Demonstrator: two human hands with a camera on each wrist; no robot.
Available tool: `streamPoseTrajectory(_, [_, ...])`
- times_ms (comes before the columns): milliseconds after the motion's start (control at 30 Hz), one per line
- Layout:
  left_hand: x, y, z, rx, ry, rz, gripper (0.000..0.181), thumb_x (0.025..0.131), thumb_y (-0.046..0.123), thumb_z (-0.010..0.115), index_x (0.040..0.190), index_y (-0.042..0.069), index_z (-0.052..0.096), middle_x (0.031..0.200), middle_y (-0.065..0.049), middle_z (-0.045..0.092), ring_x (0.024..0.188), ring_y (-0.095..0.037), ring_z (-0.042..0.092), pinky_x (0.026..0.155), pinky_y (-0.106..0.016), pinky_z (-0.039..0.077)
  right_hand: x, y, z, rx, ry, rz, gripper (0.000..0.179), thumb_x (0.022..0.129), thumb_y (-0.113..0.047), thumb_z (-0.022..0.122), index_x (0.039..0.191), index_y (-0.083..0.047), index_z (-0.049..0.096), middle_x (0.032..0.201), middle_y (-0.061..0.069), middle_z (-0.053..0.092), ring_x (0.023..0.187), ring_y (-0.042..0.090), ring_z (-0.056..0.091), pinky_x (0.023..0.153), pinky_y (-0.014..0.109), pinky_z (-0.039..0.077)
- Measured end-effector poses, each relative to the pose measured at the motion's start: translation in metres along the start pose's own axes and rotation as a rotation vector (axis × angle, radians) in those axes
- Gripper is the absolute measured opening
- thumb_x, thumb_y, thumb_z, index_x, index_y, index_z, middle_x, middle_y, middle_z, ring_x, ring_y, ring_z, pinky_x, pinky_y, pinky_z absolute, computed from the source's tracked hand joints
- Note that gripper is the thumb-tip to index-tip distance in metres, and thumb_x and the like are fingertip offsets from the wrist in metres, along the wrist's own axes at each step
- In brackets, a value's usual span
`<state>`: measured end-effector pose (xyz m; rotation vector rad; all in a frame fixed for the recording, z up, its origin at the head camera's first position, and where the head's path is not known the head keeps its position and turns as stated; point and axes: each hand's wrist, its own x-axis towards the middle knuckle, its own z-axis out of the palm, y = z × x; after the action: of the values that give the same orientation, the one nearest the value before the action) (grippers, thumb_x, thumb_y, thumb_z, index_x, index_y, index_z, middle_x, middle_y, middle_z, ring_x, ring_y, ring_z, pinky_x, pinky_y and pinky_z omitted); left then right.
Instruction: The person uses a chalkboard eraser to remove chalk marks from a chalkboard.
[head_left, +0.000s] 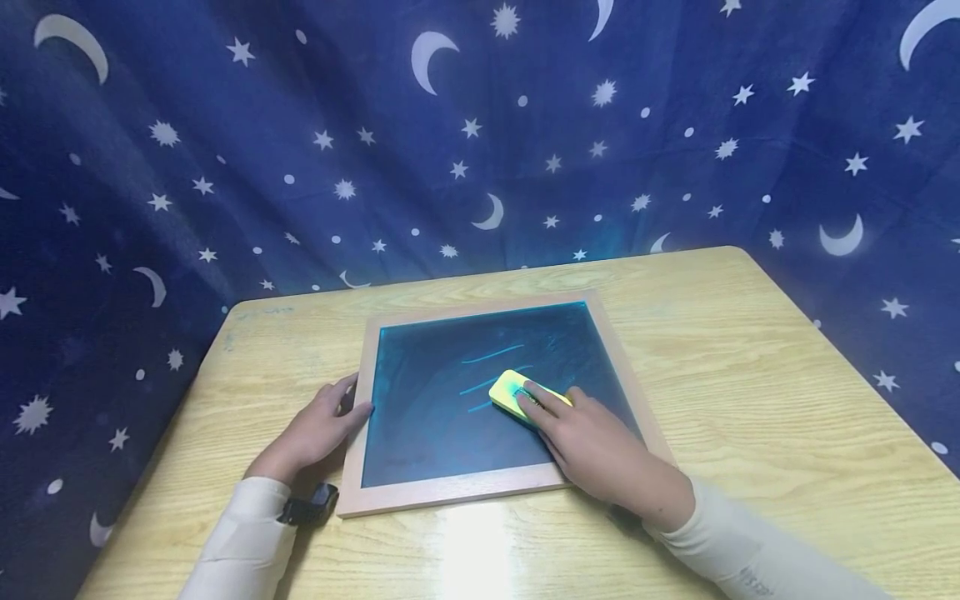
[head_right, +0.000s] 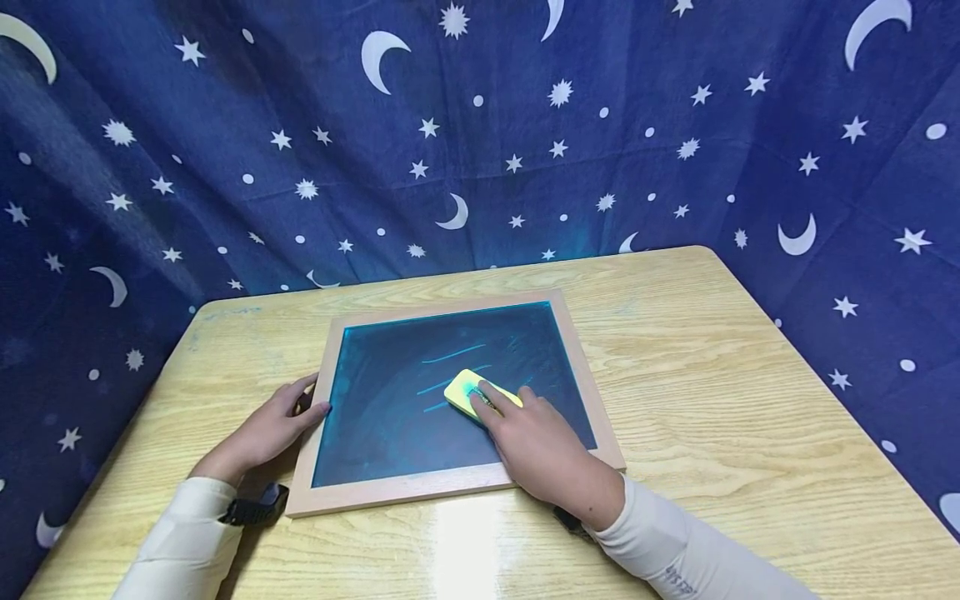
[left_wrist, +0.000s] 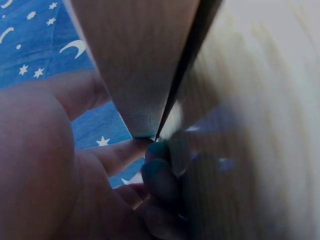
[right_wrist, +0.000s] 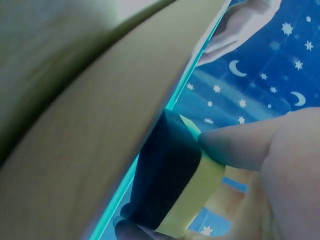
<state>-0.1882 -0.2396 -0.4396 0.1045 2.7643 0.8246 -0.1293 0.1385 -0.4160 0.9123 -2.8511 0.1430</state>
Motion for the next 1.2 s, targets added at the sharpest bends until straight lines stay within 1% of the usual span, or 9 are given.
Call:
streamPoseTrajectory(167, [0.0, 0.0, 0.0, -0.002, 0.0, 0.01, 0.074, 0.103, 0.051, 0.046, 0.159, 0.009, 0.024, 0.144, -0.029, 0.043, 0.133, -0.052, 0.046, 0.106, -0.069, 0.038, -0.002, -0.008, 0.0, 0.003, 0.016, -0.048, 0.047, 0.099, -0.018, 0.061, 0.145, -0.017, 0.053, 0.149, 0.005, 0.053, 0.079, 0.019, 0.047, 0.059, 0.028, 0.041])
streamPoseTrajectory(333, [0.0, -0.001, -0.001, -0.002, 0.001, 0.015, 0.074, 0.103, 0.05, 0.046, 0.159, 0.008, 0.023, 0.143, -0.029, 0.043, 0.132, -0.051, 0.047, 0.106, -0.068, 0.038, -0.005, -0.016, -0.001, 0.027, -0.019, -0.084, 0.049, 0.101, -0.02, 0.059, 0.149, -0.02, 0.049, 0.153, 0.002, 0.05, 0.078, 0.016, 0.042, 0.058, 0.026, 0.037])
streamPoseTrajectory(467, [-0.001, -0.001, 0.0, -0.004, -0.005, 0.01, 0.075, 0.103, 0.05, 0.046, 0.159, 0.007, 0.023, 0.143, -0.029, 0.043, 0.131, -0.051, 0.048, 0.107, -0.068, 0.037, -0.007, -0.023, -0.001, 0.039, -0.038, -0.121, 0.05, 0.101, -0.021, 0.058, 0.15, -0.021, 0.047, 0.153, 0.001, 0.05, 0.08, 0.016, 0.043, 0.061, 0.028, 0.041])
streamPoseTrajectory(567, [-0.002, 0.0, 0.0, -0.007, -0.007, 0.008, 0.075, 0.103, 0.051, 0.046, 0.159, 0.007, 0.023, 0.143, -0.029, 0.042, 0.132, -0.051, 0.047, 0.107, -0.068, 0.037, -0.009, -0.027, -0.002, 0.042, -0.039, -0.147, 0.049, 0.102, -0.022, 0.057, 0.15, -0.022, 0.048, 0.152, 0.0, 0.051, 0.083, 0.017, 0.046, 0.066, 0.03, 0.044])
streamPoseTrajectory(700, [-0.002, 0.0, 0.0, -0.005, -0.007, 0.004, 0.075, 0.103, 0.052, 0.046, 0.159, 0.008, 0.023, 0.143, -0.028, 0.043, 0.131, -0.051, 0.048, 0.106, -0.068, 0.038, -0.01, -0.031, -0.004, 0.05, -0.065, -0.157, 0.047, 0.104, -0.022, 0.054, 0.15, -0.023, 0.048, 0.154, -0.003, 0.048, 0.087, 0.017, 0.047, 0.072, 0.031, 0.047])
streamPoseTrajectory(800, [-0.002, 0.0, 0.0, 0.001, -0.008, 0.003, 0.075, 0.103, 0.051, 0.046, 0.159, 0.008, 0.023, 0.142, -0.028, 0.044, 0.13, -0.05, 0.049, 0.105, -0.068, 0.039, -0.01, -0.034, -0.004, 0.046, -0.08, -0.165, 0.046, 0.105, -0.023, 0.052, 0.15, -0.024, 0.048, 0.156, -0.005, 0.046, 0.088, 0.016, 0.047, 0.073, 0.03, 0.047])
streamPoseTrajectory(1033, [-0.004, 0.003, -0.001, -0.001, -0.011, 0.0, 0.075, 0.102, 0.052, 0.046, 0.159, 0.008, 0.024, 0.142, -0.028, 0.043, 0.131, -0.05, 0.048, 0.106, -0.068, 0.038, -0.007, -0.037, -0.003, 0.027, -0.071, -0.177, 0.048, 0.102, -0.02, 0.055, 0.15, -0.023, 0.048, 0.155, -0.005, 0.047, 0.091, 0.017, 0.05, 0.072, 0.03, 0.046])
streamPoseTrajectory(1200, [-0.003, 0.002, -0.001, 0.001, -0.011, 0.002, 0.075, 0.103, 0.052, 0.046, 0.159, 0.008, 0.023, 0.144, -0.028, 0.042, 0.132, -0.052, 0.047, 0.106, -0.069, 0.038, -0.004, -0.04, 0.0, 0.019, -0.076, -0.168, 0.053, 0.1, -0.016, 0.058, 0.151, -0.023, 0.047, 0.156, -0.003, 0.046, 0.095, 0.02, 0.052, 0.075, 0.035, 0.049])
